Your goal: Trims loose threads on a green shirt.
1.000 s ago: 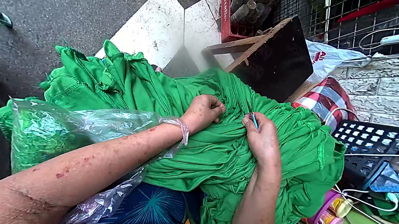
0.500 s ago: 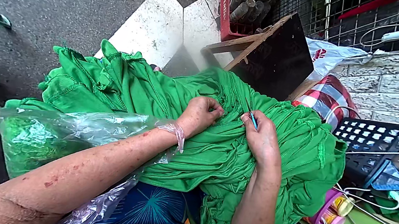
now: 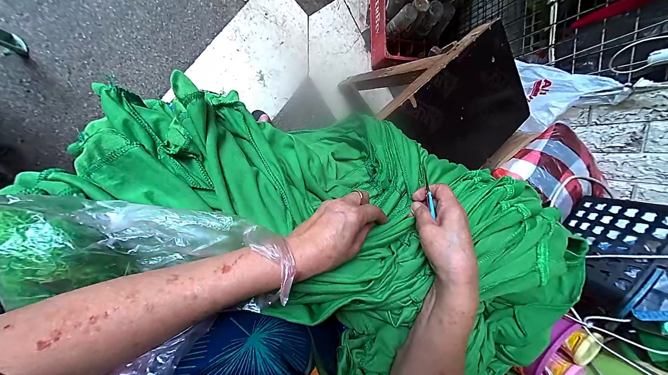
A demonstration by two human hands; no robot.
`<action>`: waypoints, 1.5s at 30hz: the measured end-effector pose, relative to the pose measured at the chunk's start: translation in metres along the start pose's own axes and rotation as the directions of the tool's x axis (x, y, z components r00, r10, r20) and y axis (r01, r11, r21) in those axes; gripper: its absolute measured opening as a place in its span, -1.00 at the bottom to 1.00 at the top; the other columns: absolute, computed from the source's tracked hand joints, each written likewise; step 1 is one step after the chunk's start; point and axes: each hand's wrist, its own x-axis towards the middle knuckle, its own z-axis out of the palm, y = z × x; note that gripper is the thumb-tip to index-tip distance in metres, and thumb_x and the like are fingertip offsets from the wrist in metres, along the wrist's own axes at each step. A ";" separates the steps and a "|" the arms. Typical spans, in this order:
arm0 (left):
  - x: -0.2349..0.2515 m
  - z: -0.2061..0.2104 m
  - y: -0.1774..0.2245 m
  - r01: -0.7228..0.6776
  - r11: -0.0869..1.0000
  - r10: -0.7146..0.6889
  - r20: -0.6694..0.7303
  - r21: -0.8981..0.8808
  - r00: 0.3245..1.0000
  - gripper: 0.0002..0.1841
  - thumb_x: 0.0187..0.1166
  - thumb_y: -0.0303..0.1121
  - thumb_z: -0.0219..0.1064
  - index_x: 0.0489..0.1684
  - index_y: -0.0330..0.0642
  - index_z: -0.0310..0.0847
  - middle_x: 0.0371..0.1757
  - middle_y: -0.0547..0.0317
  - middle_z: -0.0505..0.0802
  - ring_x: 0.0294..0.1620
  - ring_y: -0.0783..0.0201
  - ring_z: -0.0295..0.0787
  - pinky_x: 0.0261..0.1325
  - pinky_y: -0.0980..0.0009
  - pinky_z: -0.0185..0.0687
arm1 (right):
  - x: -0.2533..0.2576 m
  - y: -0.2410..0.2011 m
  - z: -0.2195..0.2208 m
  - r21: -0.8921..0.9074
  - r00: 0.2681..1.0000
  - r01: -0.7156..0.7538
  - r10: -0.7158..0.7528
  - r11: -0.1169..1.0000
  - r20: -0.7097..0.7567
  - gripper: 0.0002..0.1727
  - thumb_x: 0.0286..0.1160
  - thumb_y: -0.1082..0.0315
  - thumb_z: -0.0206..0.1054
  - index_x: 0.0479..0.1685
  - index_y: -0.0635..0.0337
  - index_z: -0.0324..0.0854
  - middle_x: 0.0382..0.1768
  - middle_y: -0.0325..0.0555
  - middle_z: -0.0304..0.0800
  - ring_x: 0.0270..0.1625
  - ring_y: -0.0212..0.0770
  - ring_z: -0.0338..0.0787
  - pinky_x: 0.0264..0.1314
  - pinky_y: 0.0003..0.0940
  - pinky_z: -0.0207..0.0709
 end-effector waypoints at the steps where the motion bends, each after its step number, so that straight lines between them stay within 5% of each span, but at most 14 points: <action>1: 0.001 0.000 -0.001 0.013 1.000 -0.013 0.005 -0.014 1.000 -0.77 0.63 -0.57 0.21 -0.04 -0.33 0.83 -0.20 -0.12 0.77 -0.13 -0.01 0.76 -0.05 0.12 0.65 | 0.000 0.001 0.000 0.004 1.000 0.002 -0.002 1.000 -0.001 -0.83 0.76 0.53 0.13 0.18 0.34 0.51 -0.23 0.04 0.68 -0.30 -0.20 0.66 -0.18 -0.24 0.54; 7: 0.013 -0.021 -0.005 0.298 0.949 -0.275 0.194 -0.104 0.942 -0.76 0.82 -0.45 0.09 -0.03 -0.31 0.71 -0.07 -0.08 0.78 0.02 0.04 0.73 0.14 0.02 0.58 | -0.001 -0.001 0.000 0.024 0.999 -0.026 0.027 0.999 -0.046 -0.81 0.78 0.53 0.05 0.19 0.28 0.48 -0.36 -0.13 0.64 -0.49 -0.32 0.49 -0.39 -0.34 0.39; 13: 0.009 -0.020 -0.011 0.163 0.983 -0.144 0.200 -0.082 0.969 -0.77 0.78 -0.48 0.11 -0.13 -0.33 0.72 -0.11 -0.04 0.76 0.02 0.11 0.70 0.12 0.11 0.56 | -0.002 0.001 0.000 0.027 0.995 -0.014 0.017 1.000 -0.101 -0.78 0.72 0.55 0.07 0.20 0.30 0.50 -0.36 -0.03 0.65 -0.40 -0.19 0.58 -0.32 -0.19 0.45; 16: 0.004 -0.017 -0.010 0.096 0.993 -0.083 0.177 -0.067 0.981 -0.77 0.75 -0.49 0.12 -0.15 -0.37 0.72 -0.15 -0.06 0.75 -0.02 0.08 0.70 0.08 0.13 0.58 | -0.004 0.004 -0.001 0.070 0.991 -0.017 0.026 0.997 -0.131 -0.79 0.71 0.51 0.08 0.19 0.27 0.49 -0.40 -0.09 0.61 -0.43 -0.25 0.53 -0.36 -0.26 0.39; 21: -0.002 -0.021 0.001 0.192 0.980 -0.183 0.139 -0.058 0.973 -0.75 0.78 -0.47 0.10 -0.10 -0.35 0.74 -0.16 -0.03 0.74 -0.04 0.10 0.69 0.06 0.14 0.56 | -0.006 0.009 -0.002 0.182 0.991 0.022 0.003 0.983 -0.137 -0.82 0.65 0.51 0.11 0.12 0.24 0.48 -0.51 -0.24 0.47 -0.58 -0.45 0.37 -0.51 -0.50 0.24; 25: -0.006 -0.008 0.015 0.108 0.989 -0.096 0.119 -0.102 0.988 -0.75 0.69 -0.54 0.15 -0.04 -0.40 0.80 -0.11 -0.14 0.80 -0.02 0.02 0.76 0.10 0.10 0.65 | -0.002 0.010 0.000 0.035 0.992 0.091 -0.087 0.995 -0.093 -0.80 0.72 0.30 0.29 0.09 0.24 0.53 -0.49 -0.18 0.48 -0.50 -0.31 0.44 -0.40 -0.30 0.35; 28: -0.004 0.007 0.026 0.044 0.998 -0.037 0.144 -0.044 0.989 -0.73 0.68 -0.57 0.11 -0.02 -0.46 0.78 -0.07 -0.26 0.81 0.04 -0.11 0.79 0.15 0.05 0.66 | 0.002 0.005 0.005 -0.100 0.992 0.122 -0.126 0.987 -0.027 -0.47 0.46 0.09 0.57 0.14 0.35 0.56 -0.51 -0.07 0.55 -0.48 -0.10 0.54 -0.36 -0.03 0.48; 30: -0.004 0.013 0.029 -0.001 1.000 0.001 0.133 -0.003 0.991 -0.73 0.66 -0.58 0.10 -0.03 -0.47 0.77 -0.07 -0.28 0.81 0.04 -0.13 0.80 0.15 0.06 0.67 | 0.003 0.001 0.008 -0.169 0.994 0.106 -0.108 0.980 -0.003 -0.45 0.38 0.17 0.64 0.17 0.36 0.54 -0.48 0.03 0.60 -0.42 0.02 0.59 -0.30 0.09 0.50; 33: -0.008 0.012 0.027 0.001 1.000 -0.002 0.096 0.006 0.995 -0.71 0.68 -0.55 0.08 0.00 -0.45 0.77 -0.09 -0.26 0.80 -0.02 -0.11 0.80 0.10 0.09 0.69 | 0.002 -0.001 0.007 -0.202 0.998 0.056 -0.056 0.978 0.007 -0.65 0.50 0.48 0.41 0.22 0.33 0.52 -0.37 0.11 0.68 -0.31 0.09 0.71 -0.22 0.12 0.56; 38: -0.016 -0.004 0.018 0.143 0.987 -0.139 -0.048 0.073 0.989 -0.68 0.69 -0.54 0.12 0.24 -0.41 0.73 -0.03 -0.24 0.81 -0.04 -0.10 0.82 0.05 0.03 0.72 | 0.000 0.004 0.006 -0.136 0.996 0.078 -0.083 0.988 -0.028 -0.71 0.51 0.52 0.36 0.17 0.30 0.53 -0.40 0.01 0.60 -0.38 -0.06 0.60 -0.31 -0.04 0.48; 45: -0.004 -0.021 0.021 0.379 0.915 -0.397 0.138 0.140 0.907 -0.62 0.75 -0.49 0.05 0.42 -0.39 0.62 0.14 -0.31 0.79 0.21 -0.19 0.74 0.30 -0.09 0.56 | 0.000 0.007 0.005 -0.138 0.990 0.134 -0.137 0.981 -0.013 -0.79 0.53 0.54 0.33 0.09 0.33 0.61 -0.36 0.10 0.67 -0.33 0.03 0.66 -0.26 0.07 0.52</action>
